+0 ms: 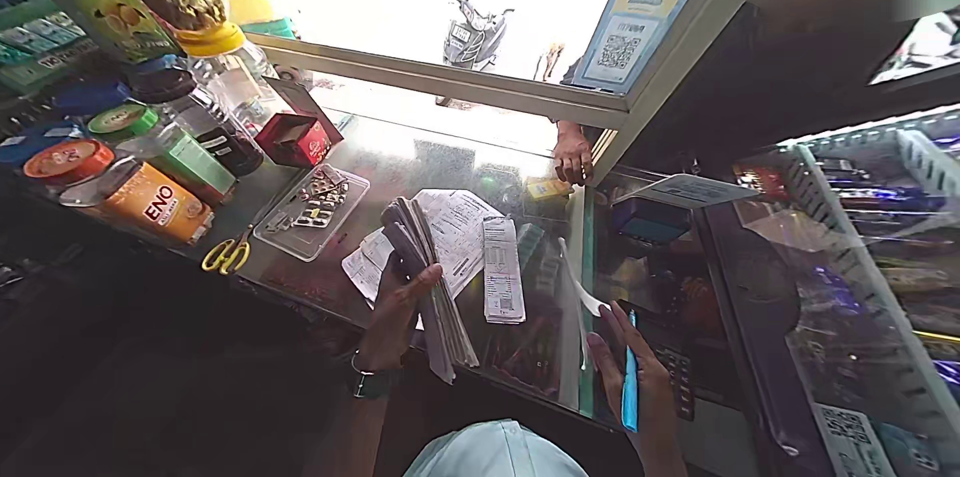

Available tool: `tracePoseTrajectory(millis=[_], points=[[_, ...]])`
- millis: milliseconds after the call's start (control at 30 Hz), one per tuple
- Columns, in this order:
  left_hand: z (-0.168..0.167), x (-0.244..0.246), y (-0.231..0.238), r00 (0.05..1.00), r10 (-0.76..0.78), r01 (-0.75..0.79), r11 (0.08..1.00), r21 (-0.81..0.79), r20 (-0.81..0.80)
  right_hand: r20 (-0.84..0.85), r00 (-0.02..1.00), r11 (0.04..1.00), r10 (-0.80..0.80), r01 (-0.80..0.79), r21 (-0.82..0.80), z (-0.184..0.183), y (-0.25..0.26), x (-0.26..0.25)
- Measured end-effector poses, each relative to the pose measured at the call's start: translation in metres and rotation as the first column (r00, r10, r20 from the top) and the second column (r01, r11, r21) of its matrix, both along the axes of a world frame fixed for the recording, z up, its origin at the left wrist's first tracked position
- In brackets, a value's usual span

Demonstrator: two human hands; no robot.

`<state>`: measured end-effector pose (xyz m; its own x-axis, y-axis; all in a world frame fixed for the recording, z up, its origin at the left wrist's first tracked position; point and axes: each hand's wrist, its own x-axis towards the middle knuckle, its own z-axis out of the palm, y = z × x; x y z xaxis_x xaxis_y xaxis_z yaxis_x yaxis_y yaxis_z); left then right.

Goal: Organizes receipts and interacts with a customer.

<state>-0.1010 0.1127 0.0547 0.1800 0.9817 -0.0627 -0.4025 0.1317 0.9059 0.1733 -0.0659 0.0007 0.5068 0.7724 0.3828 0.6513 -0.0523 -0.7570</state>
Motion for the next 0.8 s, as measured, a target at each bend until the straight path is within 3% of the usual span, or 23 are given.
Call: tracePoseTrajectory(millis=[167, 233, 267, 300, 333, 367, 400, 433, 500, 533, 567, 600, 633, 700, 767, 800], points=[[-0.007, 0.075, -0.044, 0.977, -0.197, 0.207, 0.966, -0.157, 0.081, 0.086, 0.996, 0.981, 0.004, 0.012, -0.193, 0.019, -0.002, -0.014], [-0.009, 0.09, -0.047, 0.973, -0.22, 0.229, 0.96, -0.163, 0.072, -0.139, 0.987, 0.996, 0.075, -0.08, -0.027, 0.021, 0.001, -0.008], [-0.011, 0.096, -0.047, 0.972, -0.221, 0.231, 0.956, -0.178, 0.074, -0.408, 0.885, 0.97, 0.222, -0.16, 0.181, 0.024, -0.001, -0.006], [-0.011, 0.099, -0.049, 0.971, -0.222, 0.236, 0.95, -0.204, 0.086, -0.684, 0.583, 0.889, 0.438, -0.169, 0.425, 0.031, -0.004, -0.005], [-0.011, 0.101, -0.053, 0.968, -0.229, 0.248, 0.94, -0.236, 0.104, -0.773, 0.171, 0.792, 0.611, -0.111, 0.601, 0.04, -0.009, -0.002], [-0.011, 0.103, -0.06, 0.963, -0.239, 0.264, 0.928, -0.264, 0.121, -0.693, -0.161, 0.701, 0.703, -0.014, 0.714, 0.046, -0.013, 0.001], [-0.01, 0.106, -0.064, 0.959, -0.251, 0.278, 0.922, -0.268, 0.13, -0.619, -0.292, 0.656, 0.729, 0.041, 0.753, 0.048, -0.014, 0.005], [-0.008, 0.111, -0.066, 0.957, -0.26, 0.284, 0.926, -0.249, 0.126, -0.658, -0.201, 0.668, 0.726, -0.023, 0.744, 0.049, -0.012, 0.008], [-0.007, 0.125, -0.073, 0.965, -0.248, 0.261, 0.944, -0.201, 0.085, -0.73, 0.344, 0.807, 0.59, -0.245, 0.537, 0.042, -0.006, 0.007], [-0.007, 0.133, -0.078, 0.967, -0.245, 0.254, 0.95, -0.18, 0.069, -0.63, 0.593, 0.864, 0.501, -0.313, 0.393, 0.038, -0.002, 0.003], [-0.006, 0.138, -0.084, 0.965, -0.254, 0.261, 0.951, -0.166, 0.061, -0.478, 0.776, 0.911, 0.412, -0.331, 0.247, 0.035, 0.0, -0.005], [-0.005, 0.142, -0.089, 0.957, -0.284, 0.29, 0.945, -0.149, 0.061, -0.357, 0.872, 0.942, 0.336, -0.307, 0.137, 0.033, -0.001, -0.012], [-0.002, 0.144, -0.091, 0.946, -0.317, 0.322, 0.939, -0.118, 0.061, -0.319, 0.898, 0.953, 0.304, -0.29, 0.093, 0.032, 0.0, -0.015], [-0.001, 0.137, -0.093, 0.938, -0.346, 0.346, 0.938, -0.016, 0.017, -0.413, 0.856, 0.95, 0.311, -0.284, 0.128, 0.029, 0.001, -0.015], [-0.007, 0.138, -0.096, 0.941, -0.247, 0.3, 0.925, 0.233, -0.231, -0.54, 0.784, 0.952, 0.307, -0.245, 0.185, 0.03, -0.004, -0.007], [-0.013, 0.14, -0.097, 0.914, -0.086, 0.266, 0.864, 0.427, -0.396, -0.576, 0.762, 0.955, 0.296, -0.229, 0.188, 0.03, -0.009, -0.003]])
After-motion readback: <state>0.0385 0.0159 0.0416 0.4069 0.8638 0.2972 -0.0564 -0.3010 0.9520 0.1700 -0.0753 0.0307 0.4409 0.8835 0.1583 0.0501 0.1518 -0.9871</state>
